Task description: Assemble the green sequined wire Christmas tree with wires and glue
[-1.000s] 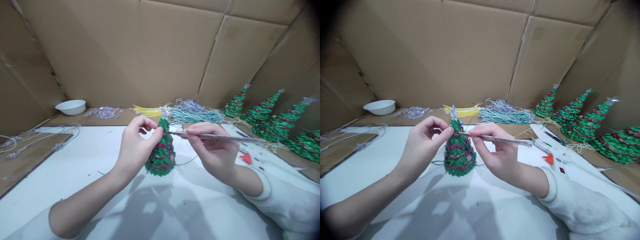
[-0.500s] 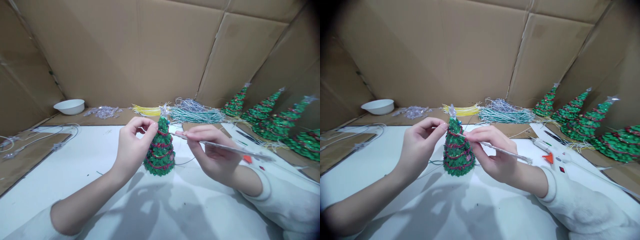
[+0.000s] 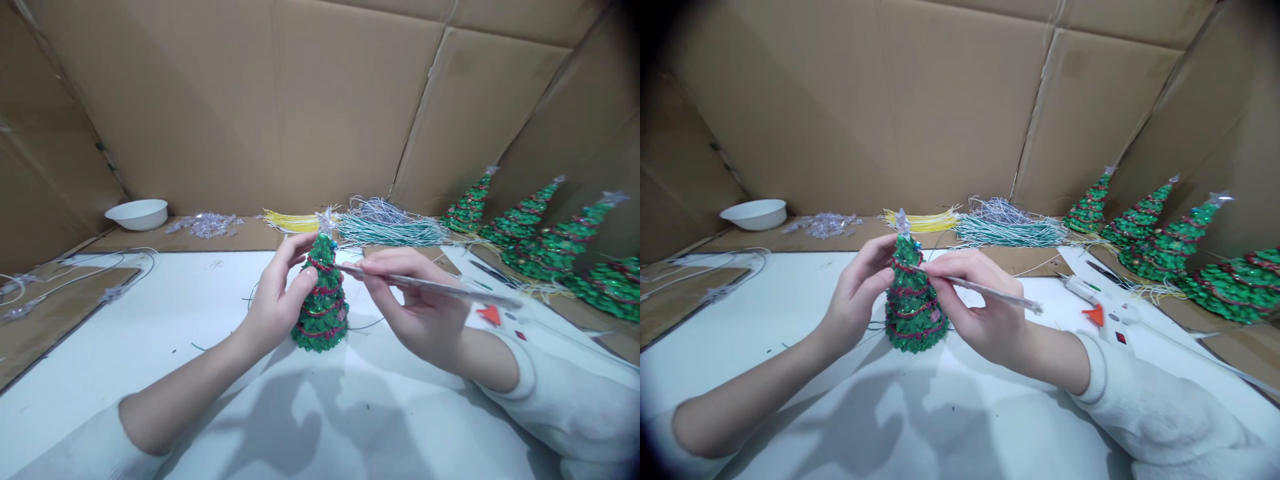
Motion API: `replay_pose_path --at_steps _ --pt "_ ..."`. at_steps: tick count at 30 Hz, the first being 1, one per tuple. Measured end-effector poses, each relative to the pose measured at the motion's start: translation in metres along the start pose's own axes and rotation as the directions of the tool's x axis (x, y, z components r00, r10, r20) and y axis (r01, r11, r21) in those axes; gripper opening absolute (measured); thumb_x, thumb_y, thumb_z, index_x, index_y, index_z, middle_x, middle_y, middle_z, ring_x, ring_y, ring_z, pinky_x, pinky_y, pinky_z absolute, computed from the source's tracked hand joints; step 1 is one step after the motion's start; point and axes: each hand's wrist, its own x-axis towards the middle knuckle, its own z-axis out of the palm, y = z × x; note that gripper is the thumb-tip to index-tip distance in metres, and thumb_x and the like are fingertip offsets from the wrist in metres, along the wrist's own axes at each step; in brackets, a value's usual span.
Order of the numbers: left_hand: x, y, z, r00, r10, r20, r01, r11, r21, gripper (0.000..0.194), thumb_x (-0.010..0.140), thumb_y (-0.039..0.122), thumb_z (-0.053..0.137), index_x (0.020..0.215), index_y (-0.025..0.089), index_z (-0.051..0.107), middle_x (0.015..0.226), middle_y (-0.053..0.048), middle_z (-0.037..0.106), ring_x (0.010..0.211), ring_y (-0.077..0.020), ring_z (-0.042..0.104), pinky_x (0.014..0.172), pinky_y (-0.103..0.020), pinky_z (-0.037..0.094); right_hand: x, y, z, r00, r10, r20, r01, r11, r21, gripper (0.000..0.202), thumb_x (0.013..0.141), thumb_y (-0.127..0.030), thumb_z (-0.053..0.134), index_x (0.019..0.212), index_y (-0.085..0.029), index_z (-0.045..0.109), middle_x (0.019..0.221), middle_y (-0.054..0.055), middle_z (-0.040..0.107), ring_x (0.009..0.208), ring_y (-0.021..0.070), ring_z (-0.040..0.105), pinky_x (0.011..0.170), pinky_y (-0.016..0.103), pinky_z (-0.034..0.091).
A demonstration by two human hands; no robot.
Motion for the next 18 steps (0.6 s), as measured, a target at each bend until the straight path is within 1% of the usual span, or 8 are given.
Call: replay_pose_path --at_steps 3,9,13,18 --pt "-0.004 -0.002 0.002 0.999 0.005 0.045 -0.005 1.0 0.009 0.037 0.086 0.025 0.049 0.123 0.021 0.046 0.121 -0.008 0.057 0.11 -0.0215 0.054 0.094 -0.037 0.044 -0.001 -0.001 0.002 1.0 -0.002 -0.001 0.002 1.0 -0.015 0.031 0.077 -0.004 0.058 0.099 -0.025 0.063 0.087 0.003 0.068 0.085 0.0178 0.064 0.073 0.035 0.055" --pt "-0.007 -0.002 0.005 1.0 0.007 0.026 -0.007 1.0 0.015 0.037 0.086 0.025 0.048 0.123 0.022 0.047 0.119 -0.008 0.058 0.109 -0.0225 0.054 0.093 -0.037 0.044 -0.004 -0.003 0.007 0.997 0.044 -0.058 -0.046 0.998 -0.046 0.029 0.078 -0.005 0.059 0.098 -0.025 0.063 0.087 0.003 0.067 0.084 0.0176 0.064 0.072 0.035 0.057" --pt "-0.007 -0.002 0.005 1.0 -0.002 0.008 0.002 1.0 0.025 0.038 0.085 0.024 0.05 0.123 0.022 0.048 0.119 -0.008 0.059 0.107 -0.0222 0.056 0.093 -0.037 0.045 -0.006 -0.005 0.01 0.986 0.142 -0.085 -0.14 0.99 0.027 0.024 0.079 -0.008 0.059 0.096 -0.024 0.063 0.089 0.003 0.066 0.085 0.0169 0.065 0.07 0.033 0.06" --pt "-0.007 -0.001 0.006 1.0 -0.018 -0.002 0.018 0.999 0.031 0.037 0.085 0.023 0.049 0.123 0.022 0.049 0.12 -0.008 0.059 0.109 -0.0229 0.056 0.093 -0.036 0.045 -0.003 -0.007 0.011 0.948 0.299 -0.105 -0.284 0.95 0.132 0.016 0.081 -0.012 0.06 0.094 -0.021 0.063 0.088 0.002 0.067 0.078 0.0149 0.069 0.071 0.029 0.062"
